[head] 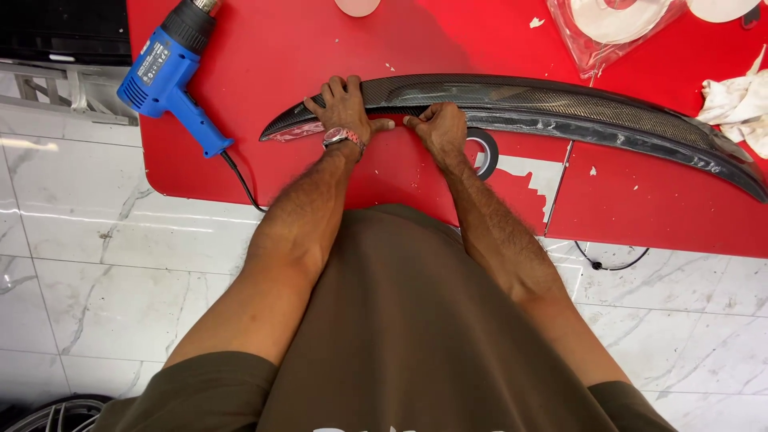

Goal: The person applies black tape along the edge of a curved carbon fiber part on a red workbench. They smooth the tape with their fingers to ensure adhesion and alignment along the entire length of the part.

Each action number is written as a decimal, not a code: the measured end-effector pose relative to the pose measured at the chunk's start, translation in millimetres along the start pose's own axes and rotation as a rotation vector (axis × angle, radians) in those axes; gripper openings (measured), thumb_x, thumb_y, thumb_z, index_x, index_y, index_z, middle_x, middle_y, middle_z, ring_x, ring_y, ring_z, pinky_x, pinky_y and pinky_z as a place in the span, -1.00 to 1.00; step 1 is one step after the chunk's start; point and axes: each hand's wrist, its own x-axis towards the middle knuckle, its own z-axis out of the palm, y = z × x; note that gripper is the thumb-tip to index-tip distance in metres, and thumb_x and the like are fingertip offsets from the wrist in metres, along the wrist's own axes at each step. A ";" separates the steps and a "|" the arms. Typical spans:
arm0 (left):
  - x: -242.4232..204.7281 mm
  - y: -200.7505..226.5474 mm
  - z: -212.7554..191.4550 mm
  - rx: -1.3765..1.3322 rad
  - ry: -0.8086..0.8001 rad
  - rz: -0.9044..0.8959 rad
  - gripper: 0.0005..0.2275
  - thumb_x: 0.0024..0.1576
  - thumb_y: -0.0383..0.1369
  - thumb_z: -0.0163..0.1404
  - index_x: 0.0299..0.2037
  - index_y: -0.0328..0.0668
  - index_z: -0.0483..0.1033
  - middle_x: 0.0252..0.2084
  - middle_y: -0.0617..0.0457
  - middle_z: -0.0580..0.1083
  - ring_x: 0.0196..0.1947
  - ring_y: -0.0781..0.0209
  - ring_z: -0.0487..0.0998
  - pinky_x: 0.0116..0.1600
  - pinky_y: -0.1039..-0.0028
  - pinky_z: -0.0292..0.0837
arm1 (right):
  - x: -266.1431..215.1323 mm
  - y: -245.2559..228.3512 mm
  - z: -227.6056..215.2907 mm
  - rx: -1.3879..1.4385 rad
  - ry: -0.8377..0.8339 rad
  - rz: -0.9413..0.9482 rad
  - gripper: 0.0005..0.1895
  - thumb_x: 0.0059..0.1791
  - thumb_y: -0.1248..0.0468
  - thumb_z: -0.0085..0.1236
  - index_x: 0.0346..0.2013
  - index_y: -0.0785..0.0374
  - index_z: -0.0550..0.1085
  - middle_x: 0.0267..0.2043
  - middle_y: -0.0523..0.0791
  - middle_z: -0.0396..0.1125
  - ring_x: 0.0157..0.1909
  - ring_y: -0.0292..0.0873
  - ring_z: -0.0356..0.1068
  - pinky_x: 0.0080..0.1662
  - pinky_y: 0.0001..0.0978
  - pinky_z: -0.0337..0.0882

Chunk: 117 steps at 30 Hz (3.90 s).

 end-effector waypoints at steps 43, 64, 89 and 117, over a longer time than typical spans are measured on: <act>26.6 -119.2 21.4 -0.254 -0.188 0.396 -0.17 0.15 -0.52 0.28 0.68 0.06 0.19 0.68 0.03 0.21 0.69 -0.05 0.10 0.76 0.17 -0.06 | 7.3 26.2 -63.5 0.919 -0.081 0.430 -0.64 -0.03 0.14 0.48 -0.07 0.29 0.60 -0.21 0.04 0.60 -0.08 0.09 0.73 0.07 0.22 0.67; 35.8 -109.5 -14.0 -0.094 -0.227 0.298 -0.31 0.10 -0.34 0.35 0.51 0.35 0.47 0.56 0.22 0.40 0.51 -0.07 0.41 0.54 -0.02 0.40 | 13.7 29.5 -56.8 0.849 -0.099 0.439 -0.77 -0.04 0.17 0.45 -0.20 0.22 0.65 -0.29 -0.02 0.58 -0.17 -0.03 0.72 0.01 -0.03 0.72; 37.5 -102.7 6.3 -0.144 -0.225 0.254 -0.25 0.07 -0.47 0.27 0.55 0.28 0.41 0.60 0.13 0.34 0.59 -0.11 0.30 0.58 -0.06 0.35 | -35.6 64.5 -49.2 -0.314 0.072 -0.231 -0.57 -0.15 0.17 0.42 0.01 0.07 0.61 -0.12 -0.18 0.50 0.20 -0.01 0.44 0.39 0.17 0.22; 19.3 -92.1 -10.7 -0.208 -0.216 0.243 -0.30 0.17 -0.51 0.30 0.57 0.00 0.37 0.63 0.00 0.30 0.64 -0.11 0.21 0.70 0.08 0.12 | -14.3 44.8 -50.7 -0.042 0.049 -0.216 -0.64 0.11 -0.14 0.41 -0.31 0.05 0.68 -0.51 -0.10 0.48 -0.30 -0.01 0.56 0.25 -0.17 0.08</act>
